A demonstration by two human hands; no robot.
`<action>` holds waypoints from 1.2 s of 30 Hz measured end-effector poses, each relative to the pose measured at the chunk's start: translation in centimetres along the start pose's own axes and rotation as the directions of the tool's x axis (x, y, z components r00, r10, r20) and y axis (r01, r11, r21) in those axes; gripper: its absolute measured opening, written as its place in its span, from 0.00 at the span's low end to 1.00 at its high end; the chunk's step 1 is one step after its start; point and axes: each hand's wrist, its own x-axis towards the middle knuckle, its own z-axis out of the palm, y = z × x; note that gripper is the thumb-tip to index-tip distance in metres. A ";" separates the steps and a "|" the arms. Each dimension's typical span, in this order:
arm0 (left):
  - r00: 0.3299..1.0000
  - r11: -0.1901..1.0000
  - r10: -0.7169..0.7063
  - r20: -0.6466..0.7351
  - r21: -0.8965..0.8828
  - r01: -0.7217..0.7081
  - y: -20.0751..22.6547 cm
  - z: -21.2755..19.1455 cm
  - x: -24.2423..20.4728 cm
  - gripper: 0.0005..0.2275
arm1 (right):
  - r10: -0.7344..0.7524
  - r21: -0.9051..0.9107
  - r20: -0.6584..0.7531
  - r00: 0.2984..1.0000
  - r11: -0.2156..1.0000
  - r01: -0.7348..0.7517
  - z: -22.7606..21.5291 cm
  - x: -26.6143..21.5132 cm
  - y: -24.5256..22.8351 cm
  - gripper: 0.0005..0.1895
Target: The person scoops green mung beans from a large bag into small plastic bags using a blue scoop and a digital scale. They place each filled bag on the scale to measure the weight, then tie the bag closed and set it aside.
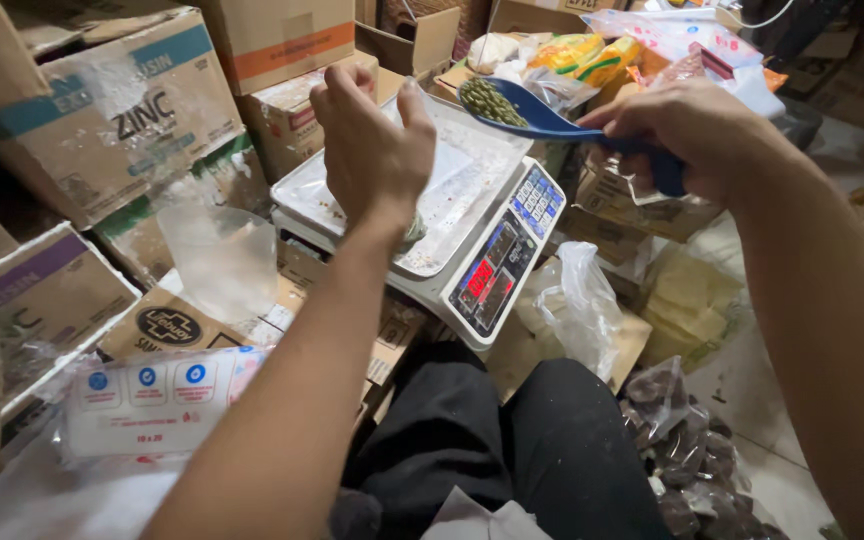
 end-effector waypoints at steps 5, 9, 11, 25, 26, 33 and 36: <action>0.912 0.969 -0.239 0.333 0.139 0.204 -1.7 -0.3 3.9 0.11 | -0.030 -0.060 -0.011 0.999 0.998 0.029 2.5 0.9 -2.9 0.13; 0.931 0.984 -0.177 0.320 0.082 0.159 -2.6 0.2 4.3 0.05 | -0.009 -0.089 -0.006 1.000 0.996 0.008 3.7 1.7 -3.9 0.12; 0.939 0.987 -0.159 0.306 0.077 0.142 -3.0 0.5 4.2 0.03 | -0.003 -0.134 -0.018 1.000 0.991 0.001 4.0 1.9 -4.1 0.12; 0.892 0.961 -0.266 0.366 0.023 0.277 -4.0 1.2 5.4 0.03 | -0.175 -0.499 -0.020 0.984 0.855 0.142 6.0 2.3 -6.2 0.10; 0.880 0.954 -0.284 0.382 0.023 0.298 -4.0 1.3 5.4 0.03 | -0.206 -0.541 -0.010 0.979 0.824 0.168 6.3 2.4 -6.4 0.10; 0.940 0.981 -0.183 0.289 -0.006 0.193 -4.9 2.1 4.7 0.03 | -0.625 -0.936 0.216 0.750 0.085 0.341 10.5 1.5 -5.9 0.10; 0.943 0.979 -0.188 0.276 -0.027 0.203 -4.9 2.0 4.4 0.04 | -0.607 -0.940 0.170 0.776 0.137 0.313 10.9 0.6 -5.9 0.11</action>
